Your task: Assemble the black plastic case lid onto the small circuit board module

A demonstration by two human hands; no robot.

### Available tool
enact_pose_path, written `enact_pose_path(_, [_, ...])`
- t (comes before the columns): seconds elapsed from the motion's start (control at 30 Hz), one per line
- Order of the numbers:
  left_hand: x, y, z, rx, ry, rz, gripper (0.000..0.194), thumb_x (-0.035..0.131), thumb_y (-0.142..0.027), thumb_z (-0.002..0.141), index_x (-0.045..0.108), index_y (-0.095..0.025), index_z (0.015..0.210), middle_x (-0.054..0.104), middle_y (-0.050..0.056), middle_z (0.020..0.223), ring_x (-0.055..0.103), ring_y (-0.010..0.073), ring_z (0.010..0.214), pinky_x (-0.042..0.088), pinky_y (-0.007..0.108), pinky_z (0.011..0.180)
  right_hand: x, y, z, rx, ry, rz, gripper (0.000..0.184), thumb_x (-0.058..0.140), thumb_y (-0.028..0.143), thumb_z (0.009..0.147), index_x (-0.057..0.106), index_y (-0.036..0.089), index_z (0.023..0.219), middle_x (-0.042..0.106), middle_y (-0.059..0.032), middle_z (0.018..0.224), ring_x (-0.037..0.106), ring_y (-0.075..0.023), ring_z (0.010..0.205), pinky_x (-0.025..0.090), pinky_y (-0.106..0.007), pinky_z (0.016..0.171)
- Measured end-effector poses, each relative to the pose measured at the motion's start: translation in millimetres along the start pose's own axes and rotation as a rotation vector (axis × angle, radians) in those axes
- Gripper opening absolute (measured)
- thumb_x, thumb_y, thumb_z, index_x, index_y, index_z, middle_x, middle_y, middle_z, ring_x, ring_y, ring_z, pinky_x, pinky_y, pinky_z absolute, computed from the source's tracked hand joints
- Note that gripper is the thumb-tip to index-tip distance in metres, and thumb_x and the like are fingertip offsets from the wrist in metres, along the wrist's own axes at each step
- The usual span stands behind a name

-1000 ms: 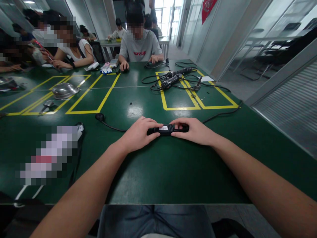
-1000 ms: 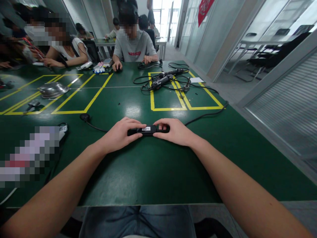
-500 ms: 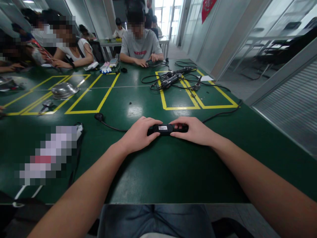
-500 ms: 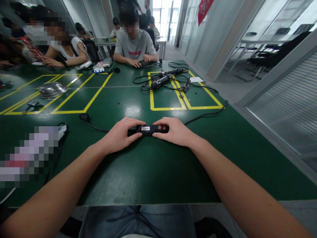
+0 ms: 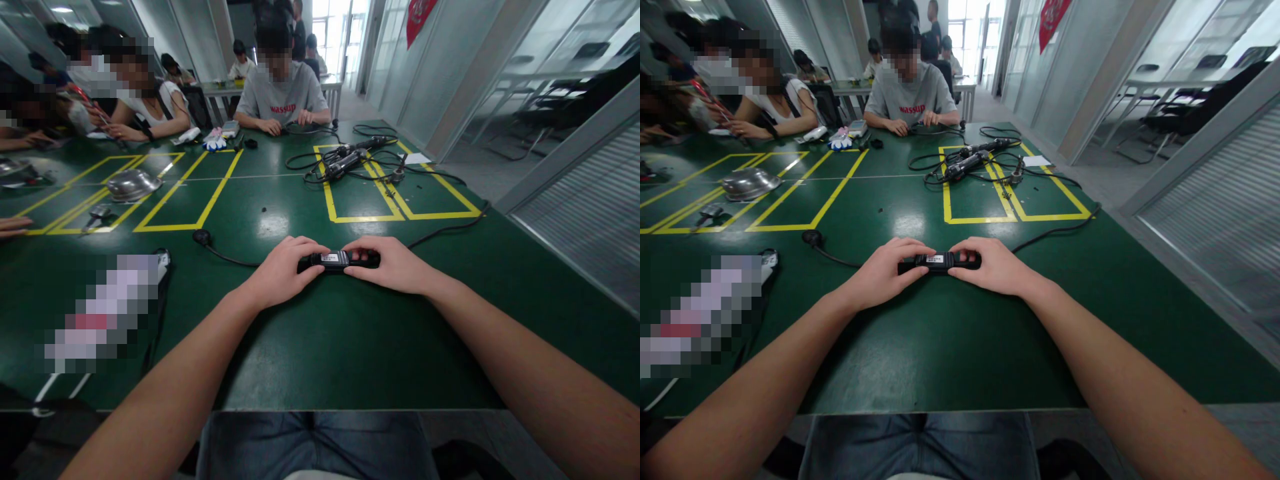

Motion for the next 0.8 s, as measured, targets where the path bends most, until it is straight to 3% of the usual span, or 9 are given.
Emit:
enact_pose_path(0.27, [2.8,2.9,0.1,-0.012,0.005,0.015,0.035,0.077,-0.021,0.102,0.080,-0.023,0.137,0.083,0.009,0.134,0.075,0.0288,0.123,0.060,0.051,0.114,0.4,-1.9,0.0,0.002,0.001,-0.005,0.035,0.087,0.043,0.089,0.088,0.024,0.118,0.082,-0.0061,0.098,0.072,-0.0250,0.086,0.059,-0.040,0.084])
enact_pose_path(0.8, [-1.0,0.6,-0.5,-0.014,-0.005,-0.013,0.030,0.071,-0.026,0.106,0.081,-0.025,0.134,0.082,0.009,0.135,0.074,0.0295,0.125,0.060,0.053,0.116,-0.1,-1.5,-0.8,0.029,0.021,-0.004,0.041,0.090,0.045,0.086,0.088,0.023,0.120,0.082,-0.0060,0.098,0.074,-0.0258,0.088,0.060,-0.041,0.085])
Point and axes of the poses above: each hand's wrist, its own z-axis towards the middle knuckle, its own x-axis out of the palm, y = z × x, the point moved 8 cm from there along z, towards the middle knuckle
